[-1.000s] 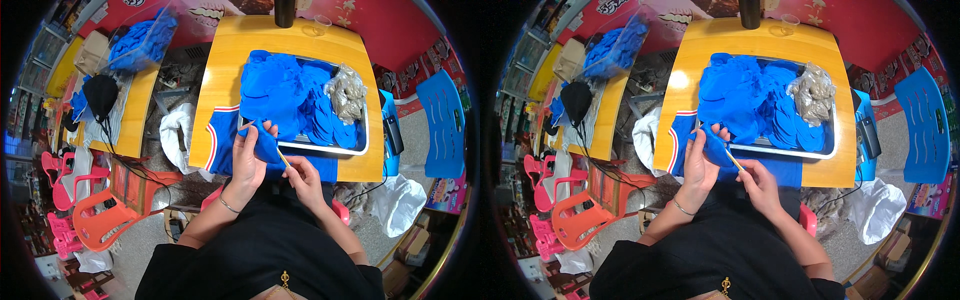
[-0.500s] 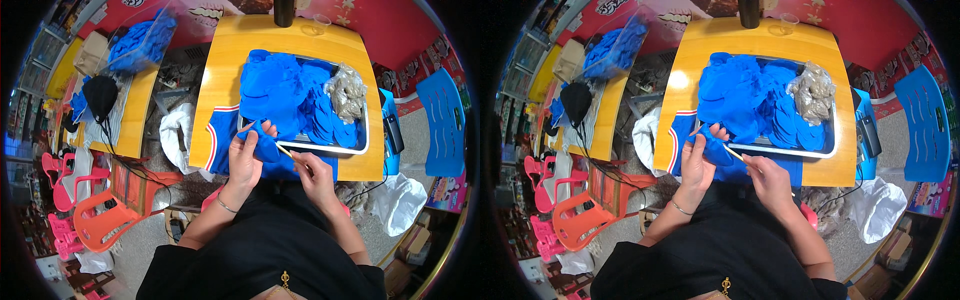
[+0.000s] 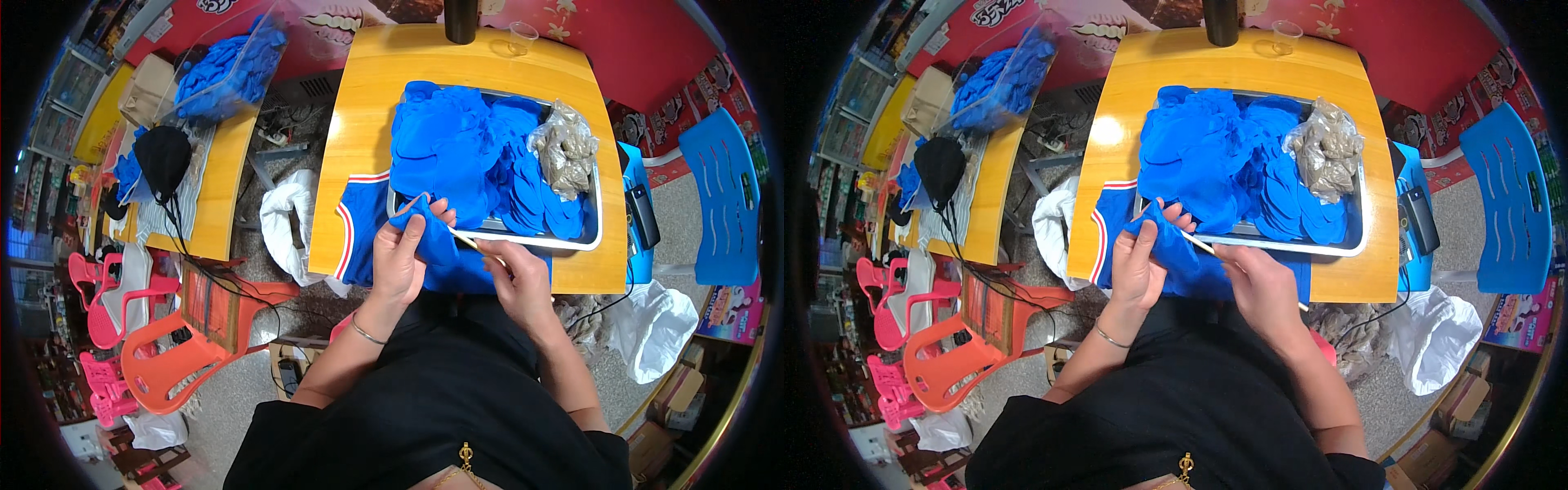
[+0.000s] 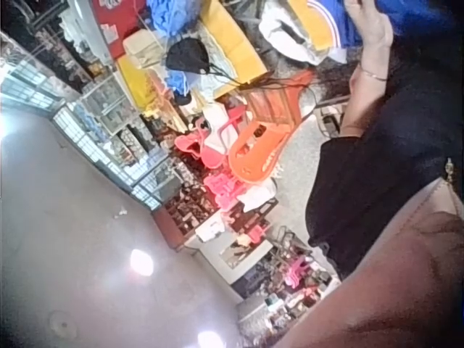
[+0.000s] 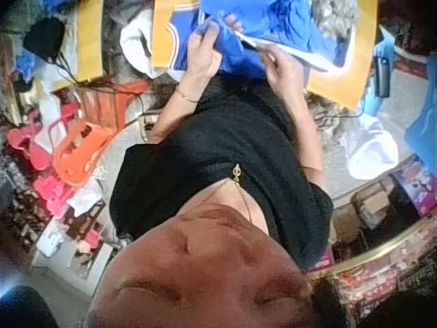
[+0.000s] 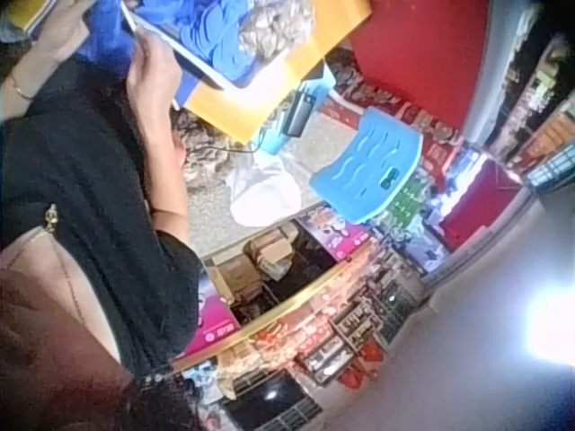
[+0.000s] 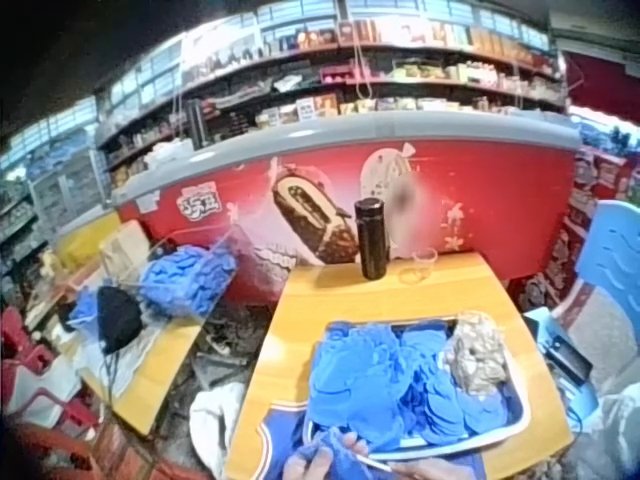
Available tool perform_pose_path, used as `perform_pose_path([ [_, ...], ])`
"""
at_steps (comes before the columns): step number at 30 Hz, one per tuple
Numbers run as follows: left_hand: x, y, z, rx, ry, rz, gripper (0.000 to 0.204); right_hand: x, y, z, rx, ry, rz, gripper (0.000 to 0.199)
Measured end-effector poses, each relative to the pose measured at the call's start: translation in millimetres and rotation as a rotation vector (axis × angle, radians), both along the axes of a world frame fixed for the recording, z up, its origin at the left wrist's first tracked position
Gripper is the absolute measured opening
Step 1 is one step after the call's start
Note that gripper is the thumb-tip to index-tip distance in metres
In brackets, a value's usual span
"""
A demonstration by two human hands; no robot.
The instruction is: Manipulating and assembling small blue fabric pieces using a wooden stick tool.
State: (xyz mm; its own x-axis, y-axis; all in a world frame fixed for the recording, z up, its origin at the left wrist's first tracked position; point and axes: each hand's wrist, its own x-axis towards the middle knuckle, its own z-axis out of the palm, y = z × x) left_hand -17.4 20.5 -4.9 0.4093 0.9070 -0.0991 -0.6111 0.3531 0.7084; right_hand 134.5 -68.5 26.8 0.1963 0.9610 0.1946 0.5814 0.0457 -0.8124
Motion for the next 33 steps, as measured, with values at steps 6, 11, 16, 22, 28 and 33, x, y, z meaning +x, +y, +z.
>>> perform_pose_path([
  [6,9.9,-7.4,3.6,-0.072,-0.084,0.056,0.028,-14.2,0.6,-0.6,-0.120,0.224,-0.049,0.021],
  [11,2.8,-0.5,3.0,-0.083,-0.102,0.060,0.024,6.2,-3.0,-7.3,-0.089,0.112,0.027,0.024],
  [16,-5.3,5.6,2.1,-0.070,-0.078,-0.118,0.026,14.9,-0.1,0.4,-0.042,-0.018,0.117,0.027],
  [22,-0.7,3.3,1.8,-0.046,-0.126,-0.028,0.028,1.0,-4.3,-1.5,-0.083,0.121,0.029,0.023],
  [28,0.2,0.7,5.6,-0.049,-0.140,-0.041,0.027,0.1,-4.3,0.7,-0.095,0.181,0.037,0.023],
  [33,-2.3,3.2,4.3,-0.059,-0.123,-0.117,0.027,3.7,-2.6,1.6,-0.042,0.056,0.047,0.024],
])
